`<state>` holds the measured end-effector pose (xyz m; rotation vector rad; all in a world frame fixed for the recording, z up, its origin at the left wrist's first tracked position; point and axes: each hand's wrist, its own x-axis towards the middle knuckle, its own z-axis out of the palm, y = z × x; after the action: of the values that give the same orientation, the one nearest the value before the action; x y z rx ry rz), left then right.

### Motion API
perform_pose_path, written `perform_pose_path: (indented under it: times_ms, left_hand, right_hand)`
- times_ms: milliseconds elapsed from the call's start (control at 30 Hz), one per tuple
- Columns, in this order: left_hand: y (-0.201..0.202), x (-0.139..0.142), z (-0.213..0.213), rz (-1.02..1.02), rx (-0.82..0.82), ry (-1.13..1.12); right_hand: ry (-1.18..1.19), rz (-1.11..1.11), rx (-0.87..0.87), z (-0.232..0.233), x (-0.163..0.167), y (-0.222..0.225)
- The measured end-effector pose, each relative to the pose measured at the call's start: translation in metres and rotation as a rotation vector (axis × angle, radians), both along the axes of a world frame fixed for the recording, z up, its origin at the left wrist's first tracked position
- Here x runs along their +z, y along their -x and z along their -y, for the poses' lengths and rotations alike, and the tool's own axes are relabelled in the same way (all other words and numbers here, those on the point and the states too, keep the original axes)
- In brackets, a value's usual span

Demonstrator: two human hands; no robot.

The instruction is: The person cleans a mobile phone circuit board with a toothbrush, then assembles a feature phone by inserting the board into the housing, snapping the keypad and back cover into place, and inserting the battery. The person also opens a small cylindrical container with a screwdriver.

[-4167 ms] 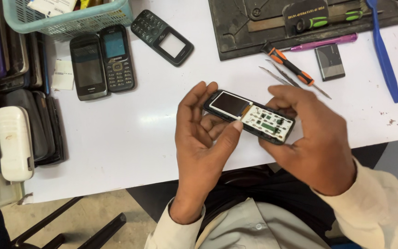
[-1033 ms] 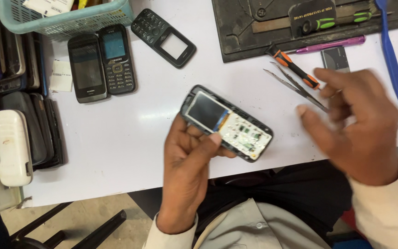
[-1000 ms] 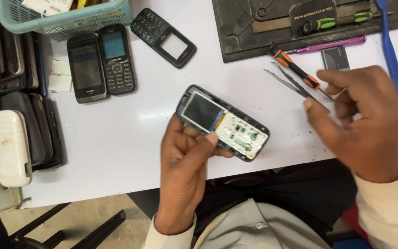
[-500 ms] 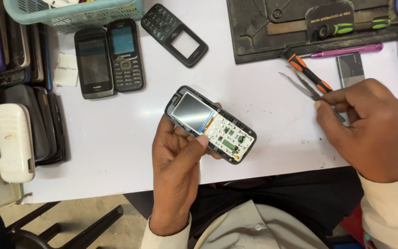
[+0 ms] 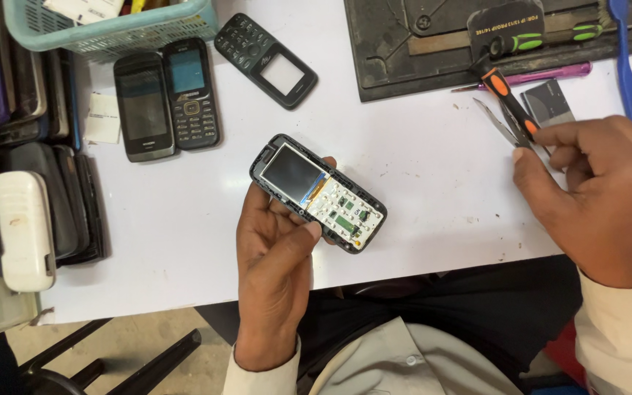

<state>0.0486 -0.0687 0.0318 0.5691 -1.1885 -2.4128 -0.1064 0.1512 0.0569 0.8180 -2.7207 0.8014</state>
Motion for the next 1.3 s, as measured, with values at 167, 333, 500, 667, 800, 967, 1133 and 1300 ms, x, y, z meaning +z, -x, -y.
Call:
perform_pose_path:
  times_ms: [167, 333, 500, 667, 800, 967, 1133, 1300]
  left_hand:
    - [-0.007, 0.0, -0.002, -0.027, 0.001, 0.014]
    - [-0.013, 0.0, 0.004, -0.066, 0.008, -0.007]
    - [-0.017, 0.001, 0.006, -0.066, 0.007, 0.0]
    - [-0.028, 0.001, 0.01, -0.112, 0.005, 0.012]
    - [-0.031, 0.001, 0.015, -0.09, 0.004, 0.038]
    - [-0.026, 0.003, 0.011, -0.093, -0.001, 0.049]
    - [-0.028, 0.005, 0.01, -0.107, -0.004, 0.02]
    - [-0.026, 0.007, 0.007, -0.11, 0.013, -0.035]
  right_hand:
    - [-0.021, -0.006, 0.168, 0.024, 0.023, -0.004]
    - [-0.063, -0.036, 0.38, 0.063, 0.022, 0.007]
    - [0.021, -0.182, 0.557, 0.13, -0.006, 0.024]
    - [-0.051, -0.285, 0.509, 0.195, -0.021, 0.025]
    - [-0.199, -0.161, 0.433, 0.22, -0.017, 0.023]
    - [-0.294, 0.041, 0.359, 0.223, -0.009, 0.031]
    - [-0.272, 0.109, 0.358, 0.221, -0.011, 0.031]
    - [-0.011, -0.088, 0.528, 0.196, -0.005, 0.024]
